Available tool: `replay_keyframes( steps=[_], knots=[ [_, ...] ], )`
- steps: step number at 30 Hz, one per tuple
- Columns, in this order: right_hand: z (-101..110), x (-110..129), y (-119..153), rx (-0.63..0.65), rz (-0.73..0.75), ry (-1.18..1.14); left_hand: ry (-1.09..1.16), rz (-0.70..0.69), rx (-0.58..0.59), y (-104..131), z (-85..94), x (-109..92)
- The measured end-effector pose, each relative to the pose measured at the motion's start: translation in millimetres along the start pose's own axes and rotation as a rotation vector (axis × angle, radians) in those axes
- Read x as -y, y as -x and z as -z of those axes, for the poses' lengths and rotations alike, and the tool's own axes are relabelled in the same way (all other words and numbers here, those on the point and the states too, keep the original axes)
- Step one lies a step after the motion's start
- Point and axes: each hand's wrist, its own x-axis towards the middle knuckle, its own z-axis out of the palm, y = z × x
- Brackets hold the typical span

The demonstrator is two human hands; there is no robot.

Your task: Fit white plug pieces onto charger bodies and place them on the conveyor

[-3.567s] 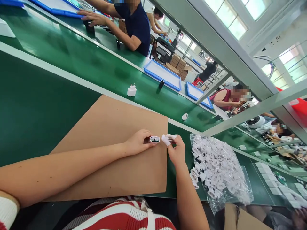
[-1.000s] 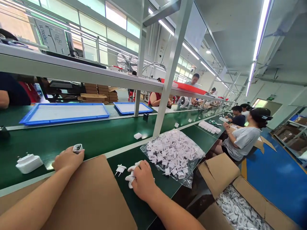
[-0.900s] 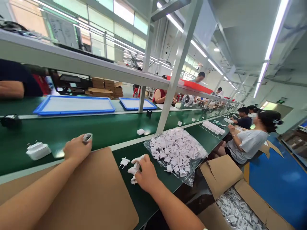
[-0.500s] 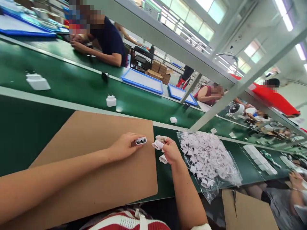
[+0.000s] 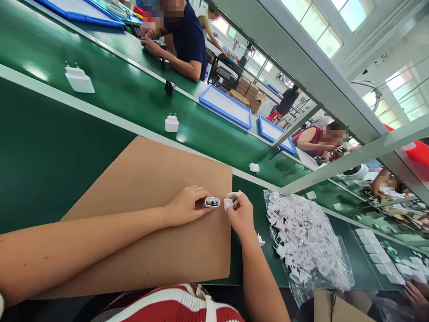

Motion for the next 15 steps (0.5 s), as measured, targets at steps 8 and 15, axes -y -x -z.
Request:
replay_keyframes(
  steps=[8, 15],
  knots=[
    [3.0, 8.8, 0.2, 0.138, -0.169, -0.553, 0.004, 0.014, 0.036, -0.2, -1.2, 4.5],
    [0.5, 27.5, 3.3, 0.098, 0.274, -0.049, 0.013, 0.007, 0.043, 1.2, -0.3, 5.3]
  ],
)
